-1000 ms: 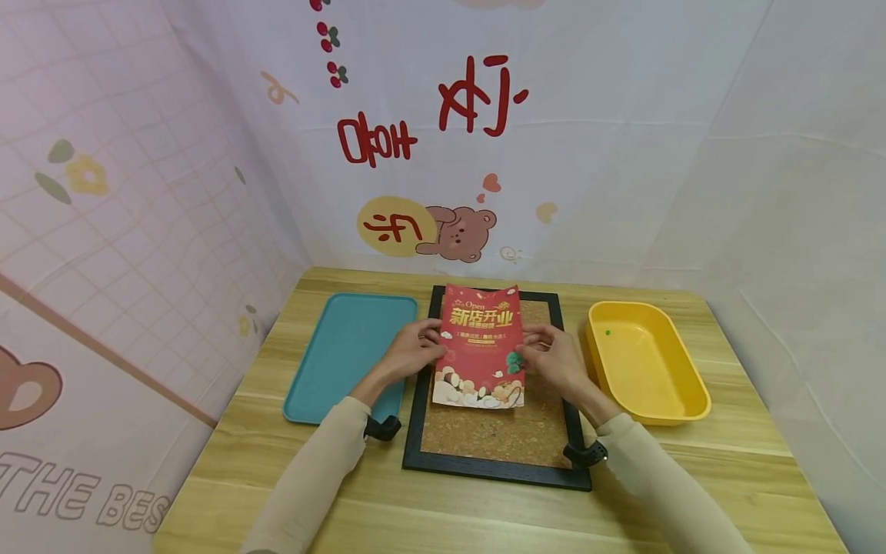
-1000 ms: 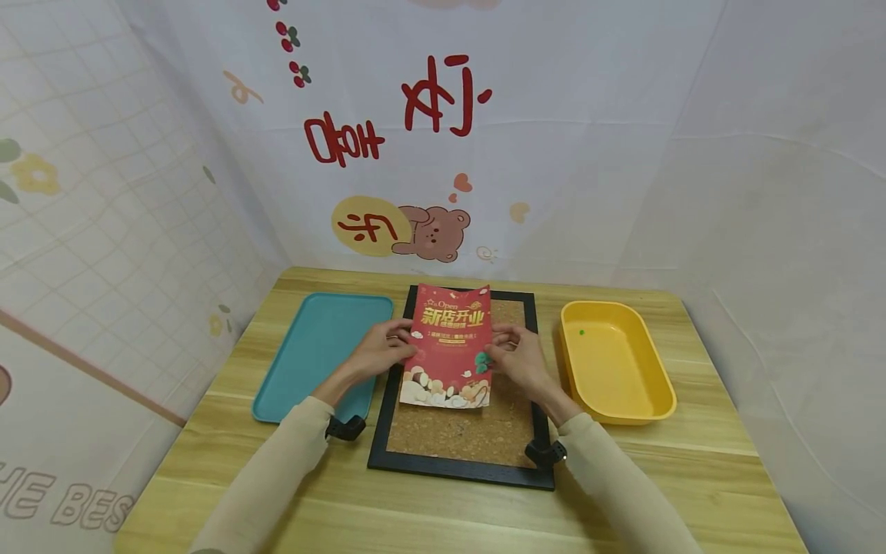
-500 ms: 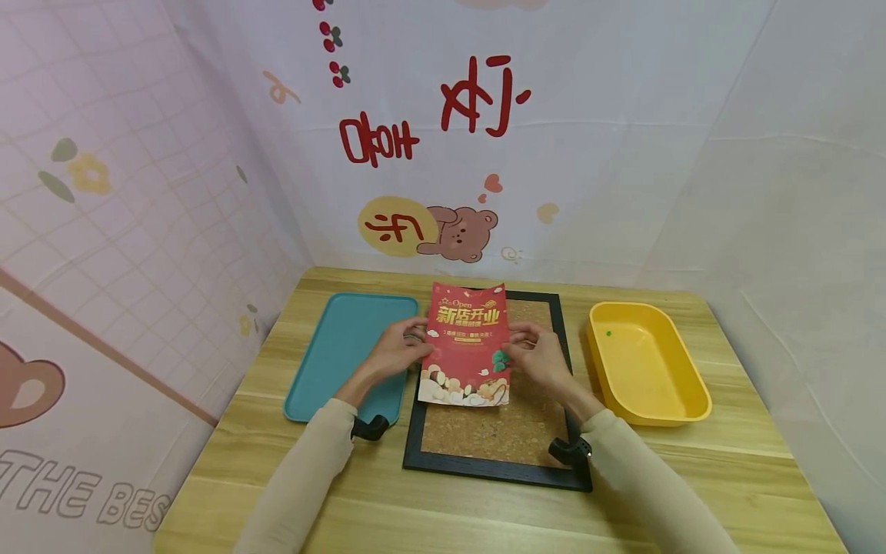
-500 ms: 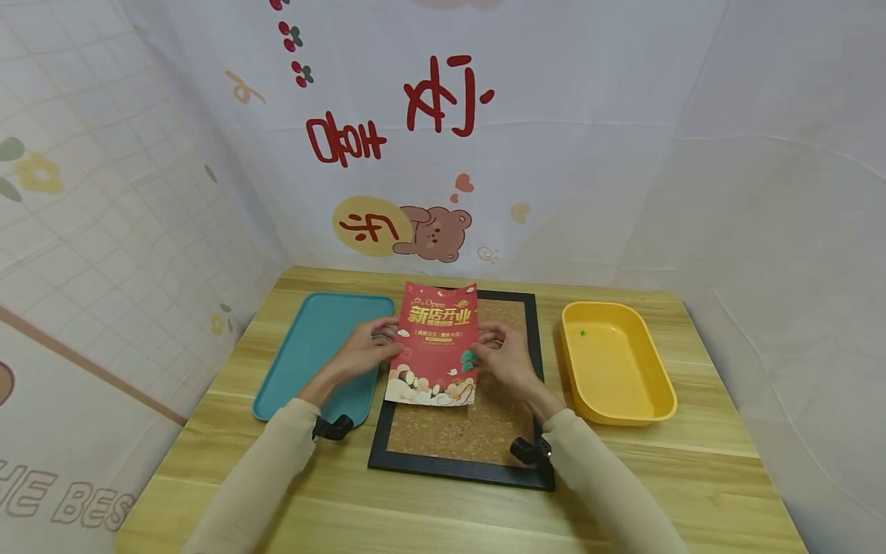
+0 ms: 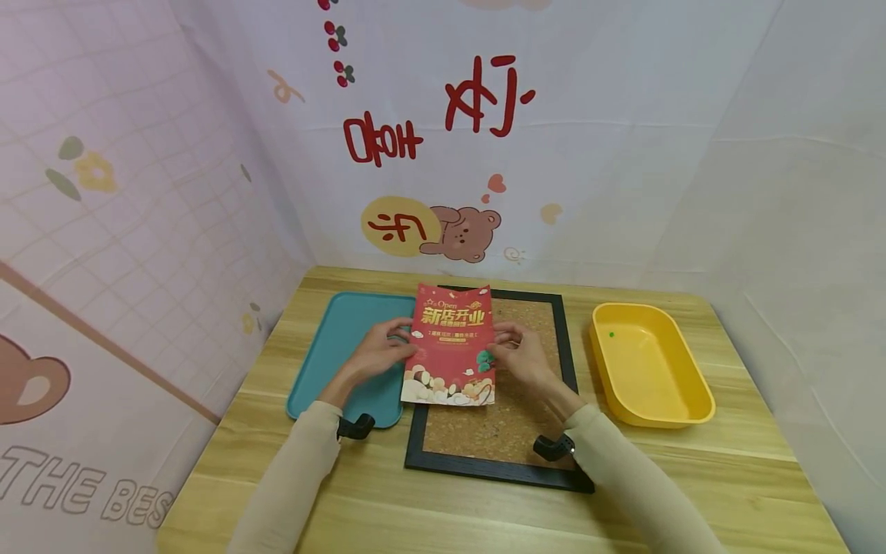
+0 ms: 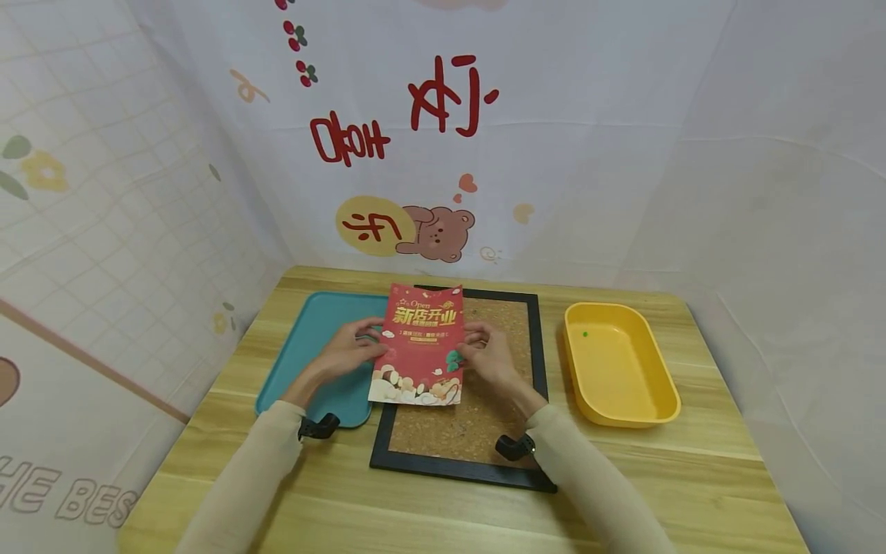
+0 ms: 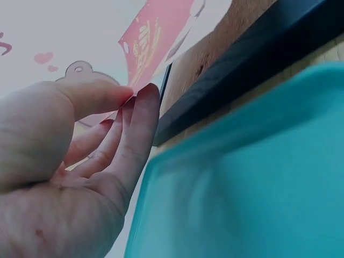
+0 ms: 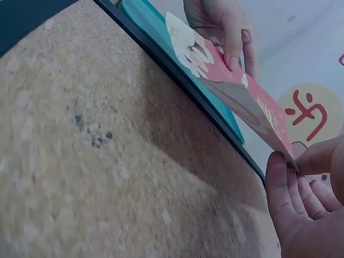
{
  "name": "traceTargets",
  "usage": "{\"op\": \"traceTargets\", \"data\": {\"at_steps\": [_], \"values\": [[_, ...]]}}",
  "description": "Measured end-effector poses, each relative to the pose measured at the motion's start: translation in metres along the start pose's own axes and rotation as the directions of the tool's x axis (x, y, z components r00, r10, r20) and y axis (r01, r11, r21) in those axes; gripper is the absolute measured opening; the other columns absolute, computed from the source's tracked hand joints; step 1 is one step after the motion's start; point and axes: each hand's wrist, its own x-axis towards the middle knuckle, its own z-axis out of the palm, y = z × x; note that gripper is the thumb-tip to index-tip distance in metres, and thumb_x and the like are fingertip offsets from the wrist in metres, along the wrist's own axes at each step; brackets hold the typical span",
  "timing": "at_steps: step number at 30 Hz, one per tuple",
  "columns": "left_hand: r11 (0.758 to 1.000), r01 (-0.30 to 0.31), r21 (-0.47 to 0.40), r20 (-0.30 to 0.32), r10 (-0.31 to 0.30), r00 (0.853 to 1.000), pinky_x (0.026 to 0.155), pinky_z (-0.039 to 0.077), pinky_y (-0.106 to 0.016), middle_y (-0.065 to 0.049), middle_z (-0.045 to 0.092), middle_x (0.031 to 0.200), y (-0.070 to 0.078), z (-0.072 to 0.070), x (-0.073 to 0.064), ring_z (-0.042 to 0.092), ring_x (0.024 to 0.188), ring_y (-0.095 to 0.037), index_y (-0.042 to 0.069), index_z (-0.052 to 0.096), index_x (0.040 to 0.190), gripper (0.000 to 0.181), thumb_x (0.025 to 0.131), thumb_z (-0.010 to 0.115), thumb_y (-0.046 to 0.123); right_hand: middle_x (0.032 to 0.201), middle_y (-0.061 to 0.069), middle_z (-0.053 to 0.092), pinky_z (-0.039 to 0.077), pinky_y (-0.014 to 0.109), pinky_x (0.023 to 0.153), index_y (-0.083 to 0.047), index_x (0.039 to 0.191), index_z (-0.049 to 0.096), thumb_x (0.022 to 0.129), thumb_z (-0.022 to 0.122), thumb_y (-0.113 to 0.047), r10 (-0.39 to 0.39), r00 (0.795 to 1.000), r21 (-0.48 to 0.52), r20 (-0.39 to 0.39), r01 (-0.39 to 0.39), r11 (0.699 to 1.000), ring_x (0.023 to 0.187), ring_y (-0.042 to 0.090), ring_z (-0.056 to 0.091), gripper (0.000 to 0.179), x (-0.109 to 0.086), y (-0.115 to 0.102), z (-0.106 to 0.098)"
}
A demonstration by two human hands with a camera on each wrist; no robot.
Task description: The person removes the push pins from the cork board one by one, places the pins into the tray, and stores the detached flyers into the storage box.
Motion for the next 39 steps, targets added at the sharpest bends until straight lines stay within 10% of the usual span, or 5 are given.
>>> {"op": "traceTargets", "data": {"at_steps": [39], "values": [[0.997,0.076,0.015,-0.056,-0.075,0.996,0.103,0.070,-0.042,-0.030,0.060,0.153,-0.033,-0.070,-0.034,0.070,0.129,-0.036,0.004,0.045,0.171,0.065,0.113,0.071,0.015,0.106,0.015,0.073,0.071,0.032,0.070,0.006,0.140,0.067,0.102,0.076,0.005,0.006,1.000,0.041,0.008,-0.006,0.999,0.081,0.013,0.072,0.040,0.021,0.000,0.099]]}}
